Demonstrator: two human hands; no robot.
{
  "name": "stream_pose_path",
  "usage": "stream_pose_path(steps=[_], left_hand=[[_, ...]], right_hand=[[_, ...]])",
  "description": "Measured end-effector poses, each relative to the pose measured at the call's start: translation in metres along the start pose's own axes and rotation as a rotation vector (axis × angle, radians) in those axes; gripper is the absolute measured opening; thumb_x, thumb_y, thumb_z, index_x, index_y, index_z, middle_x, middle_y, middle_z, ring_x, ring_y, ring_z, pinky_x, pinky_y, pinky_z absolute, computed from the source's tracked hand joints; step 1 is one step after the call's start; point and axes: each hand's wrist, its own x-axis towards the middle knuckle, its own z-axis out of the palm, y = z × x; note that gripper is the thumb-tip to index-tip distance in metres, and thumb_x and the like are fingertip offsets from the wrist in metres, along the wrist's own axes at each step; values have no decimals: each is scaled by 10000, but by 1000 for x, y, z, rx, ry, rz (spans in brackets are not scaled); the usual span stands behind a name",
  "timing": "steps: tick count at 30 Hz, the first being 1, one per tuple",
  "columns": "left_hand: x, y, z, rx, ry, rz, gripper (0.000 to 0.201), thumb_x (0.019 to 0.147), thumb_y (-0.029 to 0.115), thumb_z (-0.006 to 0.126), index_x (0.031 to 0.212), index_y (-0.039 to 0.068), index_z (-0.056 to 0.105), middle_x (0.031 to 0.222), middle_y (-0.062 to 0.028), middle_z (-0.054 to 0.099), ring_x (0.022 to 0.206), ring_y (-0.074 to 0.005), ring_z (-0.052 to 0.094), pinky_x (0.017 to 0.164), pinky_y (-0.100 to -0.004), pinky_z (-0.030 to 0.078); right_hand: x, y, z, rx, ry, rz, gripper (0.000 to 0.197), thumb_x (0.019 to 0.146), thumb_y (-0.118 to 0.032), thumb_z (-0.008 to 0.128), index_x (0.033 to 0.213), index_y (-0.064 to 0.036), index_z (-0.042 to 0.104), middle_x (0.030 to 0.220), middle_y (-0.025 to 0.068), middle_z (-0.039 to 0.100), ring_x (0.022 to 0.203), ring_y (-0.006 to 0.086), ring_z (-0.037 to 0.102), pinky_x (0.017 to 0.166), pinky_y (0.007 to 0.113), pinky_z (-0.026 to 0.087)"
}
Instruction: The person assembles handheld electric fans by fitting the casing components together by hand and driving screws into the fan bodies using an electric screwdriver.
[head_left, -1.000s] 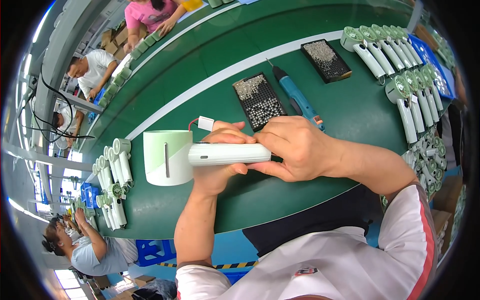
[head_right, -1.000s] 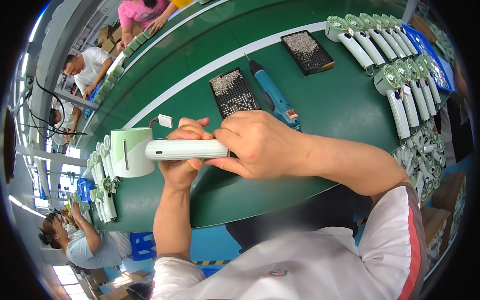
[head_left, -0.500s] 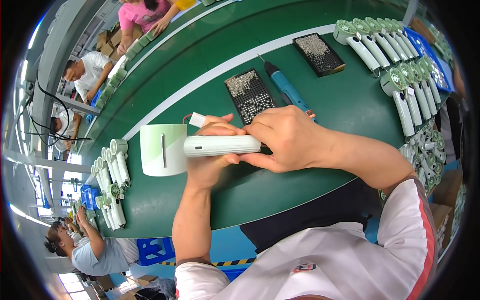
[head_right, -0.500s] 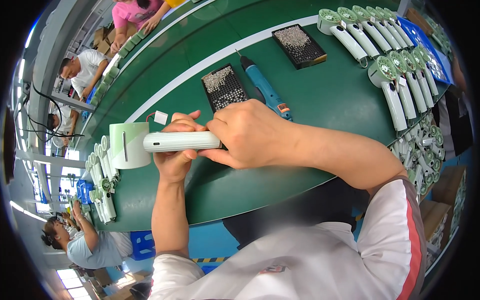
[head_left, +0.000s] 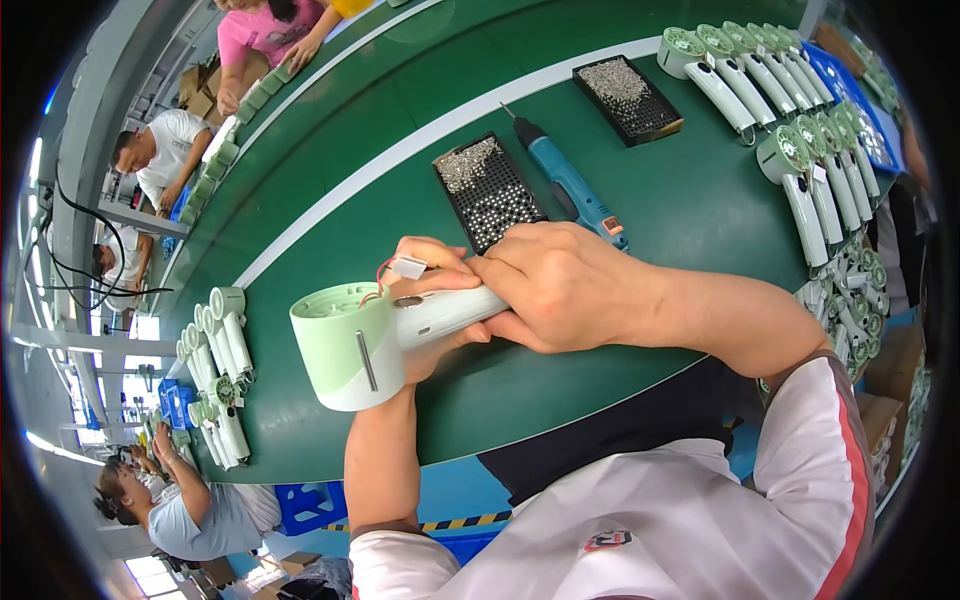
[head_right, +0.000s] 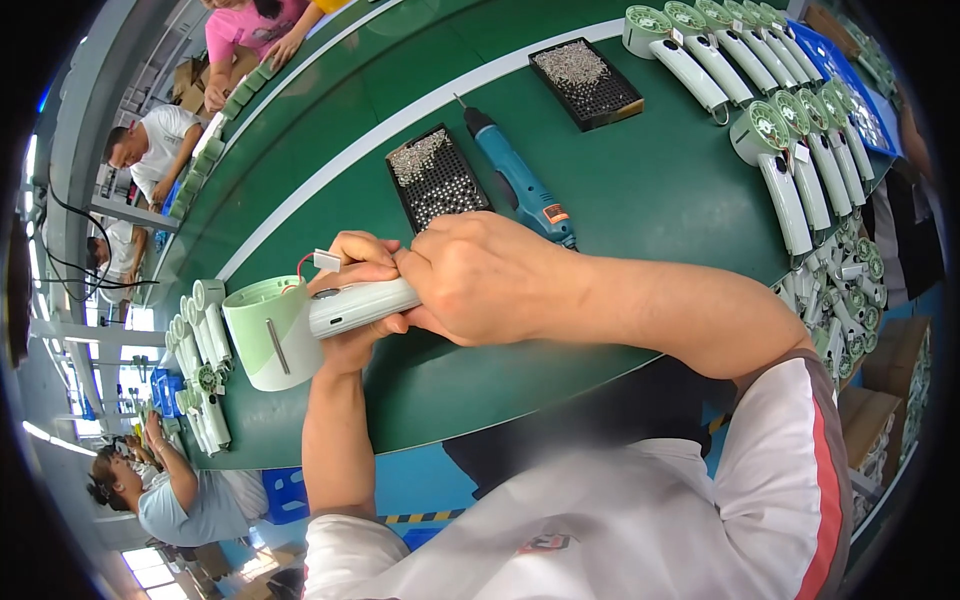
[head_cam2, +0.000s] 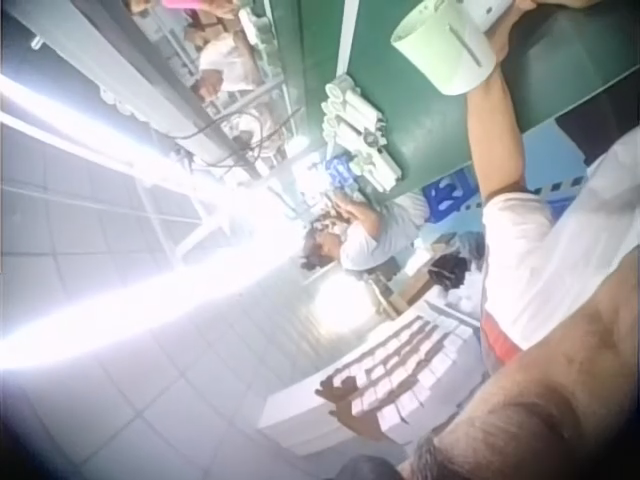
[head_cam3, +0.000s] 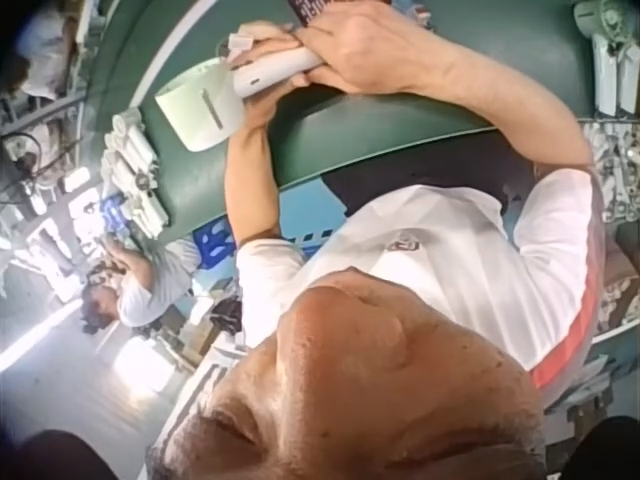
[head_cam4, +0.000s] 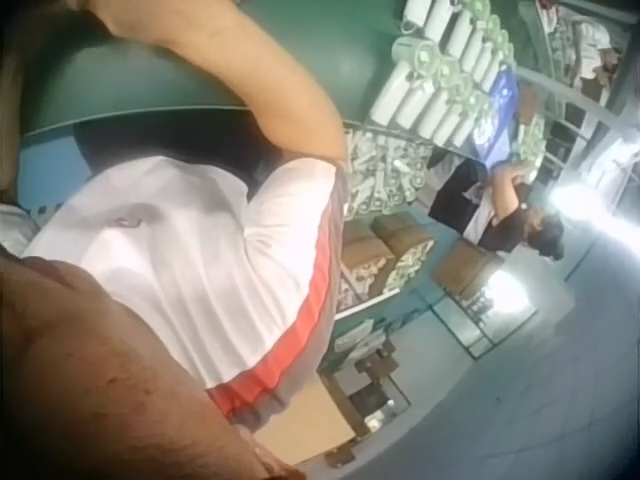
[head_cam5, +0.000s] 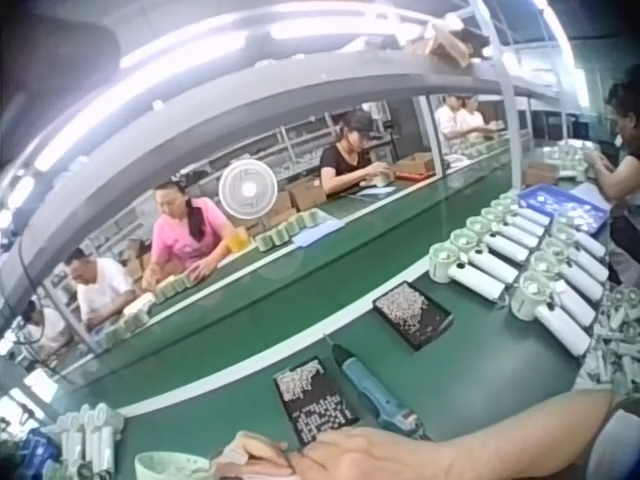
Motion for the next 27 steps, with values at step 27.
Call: stream_pose_path(steps=[27], left_hand=[[-12, 3, 16, -165, 128, -109, 516, 738, 360, 924, 1089, 48, 708, 1024, -90, 668, 990, -258, 618, 932, -442, 528]], right_hand=[[-5, -5, -2, -42, -76, 71, 410, 795, -299, 853, 898, 52, 667, 630, 124, 605, 552, 298, 631, 498, 419, 504]])
